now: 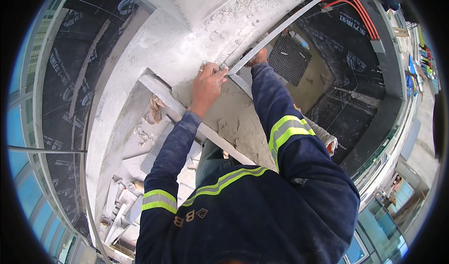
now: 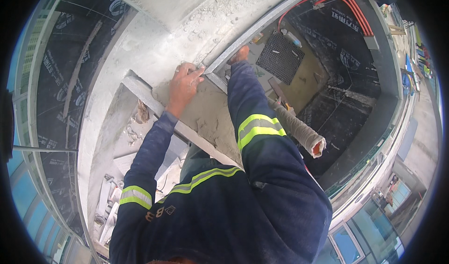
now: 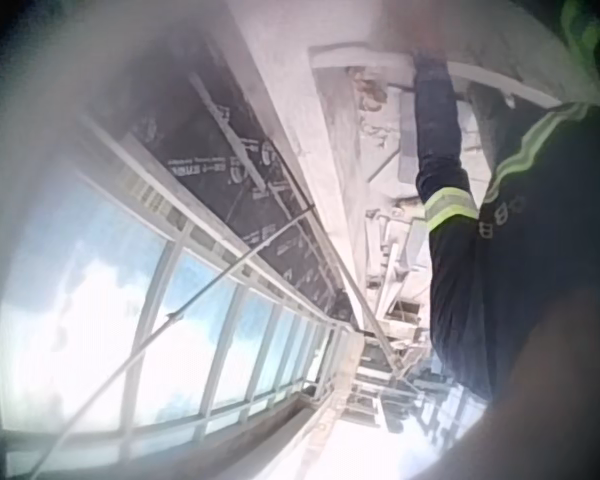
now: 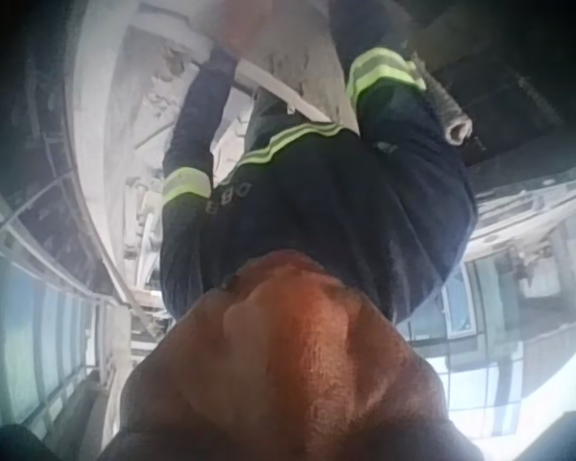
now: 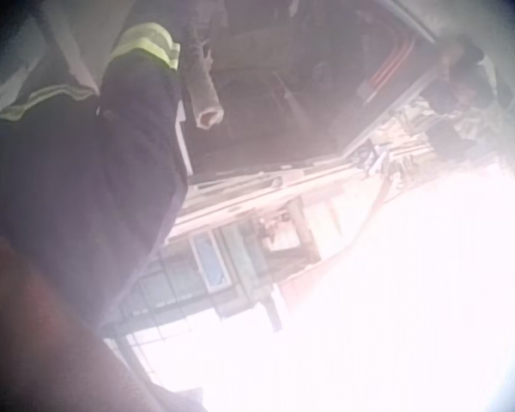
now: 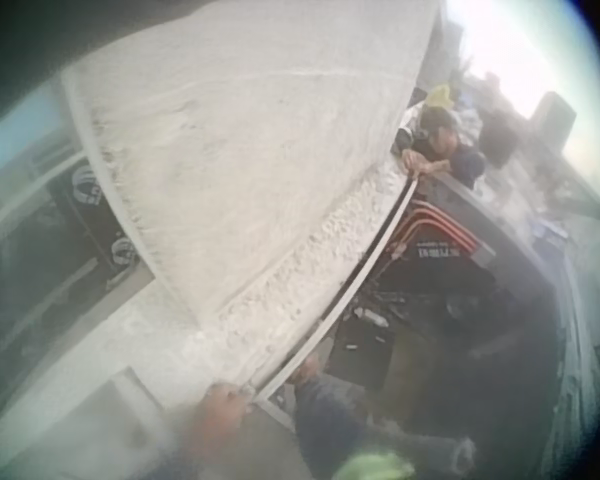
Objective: The person uses a handheld angle grinder to cut a stone slab, then lifts and positions the slab into a curved recess. They adjust the slab by hand and use a spirit level to check alignment, making small repositioning adjustments until the slab sits flush.
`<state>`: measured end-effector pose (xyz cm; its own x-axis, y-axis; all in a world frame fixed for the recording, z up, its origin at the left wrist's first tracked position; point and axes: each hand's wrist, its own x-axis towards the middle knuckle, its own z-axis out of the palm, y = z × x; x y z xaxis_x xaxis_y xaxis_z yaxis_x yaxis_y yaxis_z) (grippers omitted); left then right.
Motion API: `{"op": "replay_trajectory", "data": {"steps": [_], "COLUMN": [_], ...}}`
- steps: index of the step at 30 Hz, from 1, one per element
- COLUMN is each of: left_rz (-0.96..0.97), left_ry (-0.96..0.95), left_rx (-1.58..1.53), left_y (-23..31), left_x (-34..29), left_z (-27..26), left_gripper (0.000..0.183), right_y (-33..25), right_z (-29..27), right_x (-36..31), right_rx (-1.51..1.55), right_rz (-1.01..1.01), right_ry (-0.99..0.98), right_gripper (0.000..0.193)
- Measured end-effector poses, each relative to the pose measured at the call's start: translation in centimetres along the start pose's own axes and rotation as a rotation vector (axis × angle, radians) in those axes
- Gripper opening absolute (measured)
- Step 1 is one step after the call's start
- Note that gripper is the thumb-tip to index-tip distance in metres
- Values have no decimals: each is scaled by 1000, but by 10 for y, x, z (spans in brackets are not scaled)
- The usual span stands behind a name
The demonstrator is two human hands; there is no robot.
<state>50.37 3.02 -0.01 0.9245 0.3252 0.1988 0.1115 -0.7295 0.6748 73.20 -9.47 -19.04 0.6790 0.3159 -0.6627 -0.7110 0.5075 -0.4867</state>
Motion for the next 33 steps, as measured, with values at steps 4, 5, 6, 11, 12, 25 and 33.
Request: {"op": "replay_trajectory", "data": {"steps": [4,5,6,11,12,25,33], "left_rz": [-50,-37,-25,-88,-142,-241,-346], "left_ry": [3,-13,-28,-54,-71,-229,-372], "left_rx": [-55,-48,-41,-226,-287,-294,-37], "left_y": [-6,-5,-5,-16,-16,-44,-19], "left_x": [4,4,5,12,11,26,60], "left_z": [3,1,-1,-14,-16,-9,-40], "left_gripper": [33,33,33,27,26,11,26], "right_y": [-4,-5,-6,-7,-9,-7,-28], "right_z": [20,17,14,15,17,51,3], "right_x": [-15,-12,-9,-9,-12,-40,0], "right_rx": [-96,-54,-26,50,56,31,28], "right_rz": [37,52,67,81,103,15,108], "right_ry": [109,95,89,0,41,46,-84], "right_gripper": [74,74,72,63,63,58,64]}}
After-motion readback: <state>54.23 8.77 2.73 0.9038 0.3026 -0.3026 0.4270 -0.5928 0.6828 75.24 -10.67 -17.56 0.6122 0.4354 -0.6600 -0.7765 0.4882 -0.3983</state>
